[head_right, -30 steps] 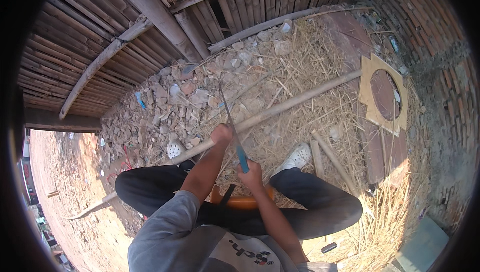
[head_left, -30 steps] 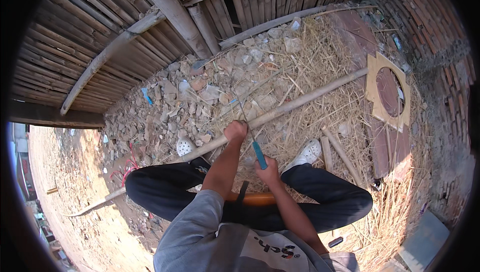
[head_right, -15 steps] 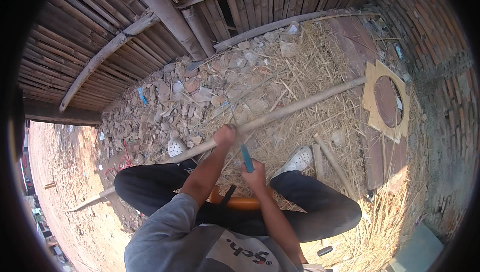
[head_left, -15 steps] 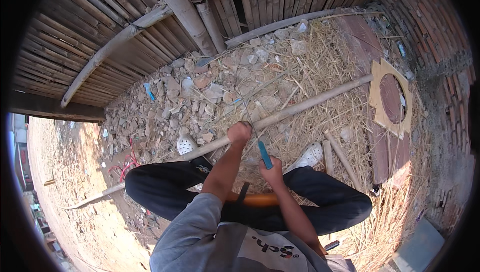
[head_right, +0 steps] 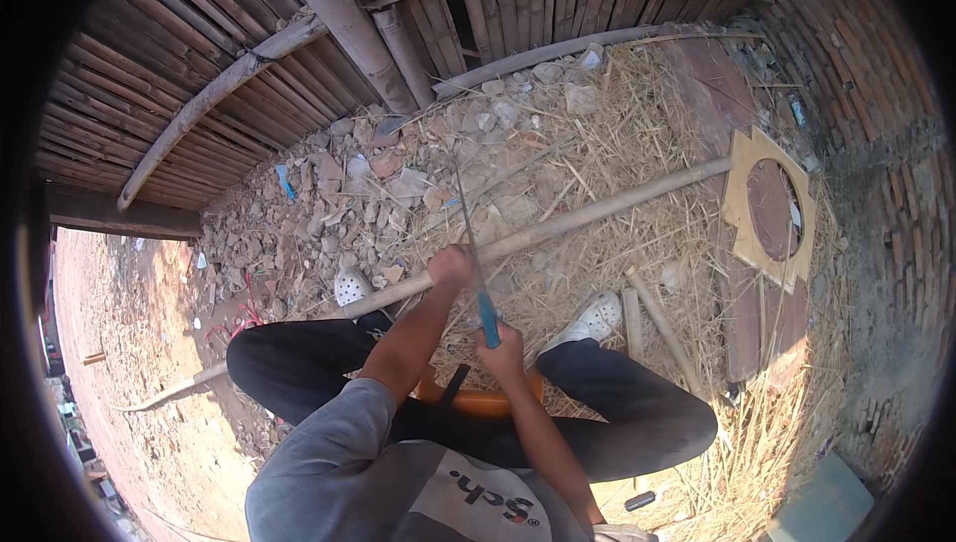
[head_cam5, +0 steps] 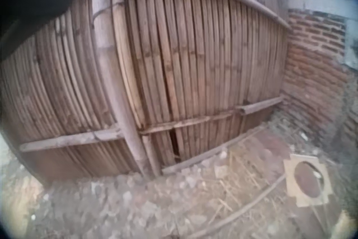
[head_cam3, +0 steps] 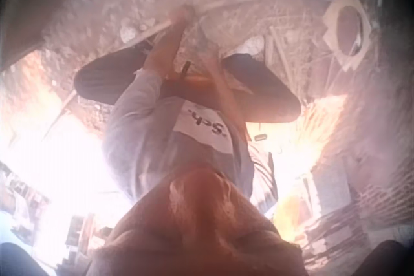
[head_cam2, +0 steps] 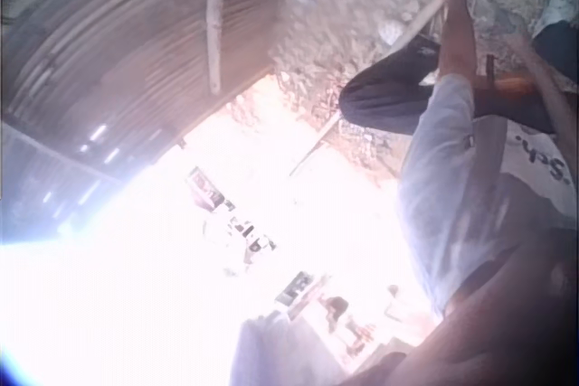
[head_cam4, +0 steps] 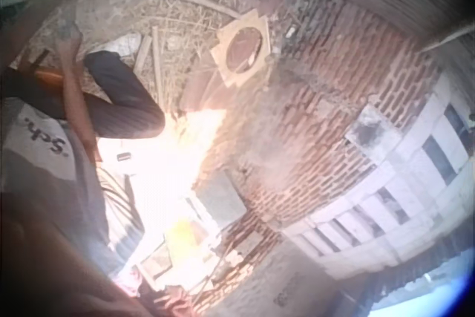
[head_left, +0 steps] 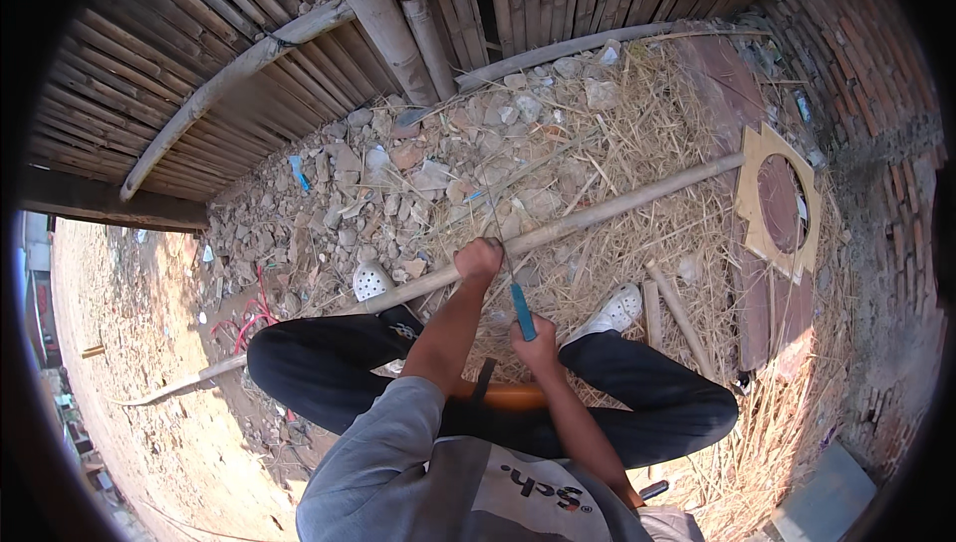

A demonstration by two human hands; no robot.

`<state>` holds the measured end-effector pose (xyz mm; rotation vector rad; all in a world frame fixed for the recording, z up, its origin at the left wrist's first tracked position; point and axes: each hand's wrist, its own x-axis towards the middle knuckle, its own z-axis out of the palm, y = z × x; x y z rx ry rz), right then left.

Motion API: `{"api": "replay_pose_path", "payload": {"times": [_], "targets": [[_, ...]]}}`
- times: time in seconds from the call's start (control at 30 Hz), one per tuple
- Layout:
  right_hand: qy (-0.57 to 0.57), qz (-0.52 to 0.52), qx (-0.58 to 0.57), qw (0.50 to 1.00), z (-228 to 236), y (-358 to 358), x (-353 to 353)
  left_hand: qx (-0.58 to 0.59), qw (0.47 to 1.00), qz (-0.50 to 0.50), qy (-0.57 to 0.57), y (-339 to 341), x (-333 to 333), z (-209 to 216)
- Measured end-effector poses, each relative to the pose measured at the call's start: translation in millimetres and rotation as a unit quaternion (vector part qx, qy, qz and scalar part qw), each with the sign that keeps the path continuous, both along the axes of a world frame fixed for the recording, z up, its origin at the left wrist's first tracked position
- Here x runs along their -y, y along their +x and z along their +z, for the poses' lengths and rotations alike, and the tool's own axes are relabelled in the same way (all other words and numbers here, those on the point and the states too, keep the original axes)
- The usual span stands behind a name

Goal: The person sits on a small stool and uses a hand saw to cut a long wooden stick. They hold the stick with their left hand and saw with their right hand, pausing briefly to reposition the stick before continuing the cut.

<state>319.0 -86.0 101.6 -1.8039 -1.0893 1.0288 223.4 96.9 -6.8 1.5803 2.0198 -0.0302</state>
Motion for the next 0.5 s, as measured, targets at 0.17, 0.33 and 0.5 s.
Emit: {"api": "replay_pose_path", "payload": {"times": [0.17, 0.33, 0.5], "targets": [[-0.002, 0.03, 0.045, 0.999, 51, 20, 76, -0.024, 1.0, 0.005, 0.001, -2, 26, 8], [-0.008, 0.01, 0.024, 1.0, 81, 0, 123, -0.019, 1.0, -0.01, 0.017, -14, 38, 47], [0.02, 0.015, 0.06, 0.998, 59, -24, 58, 0.009, 1.0, -0.012, -0.003, -21, 51, 74]]}}
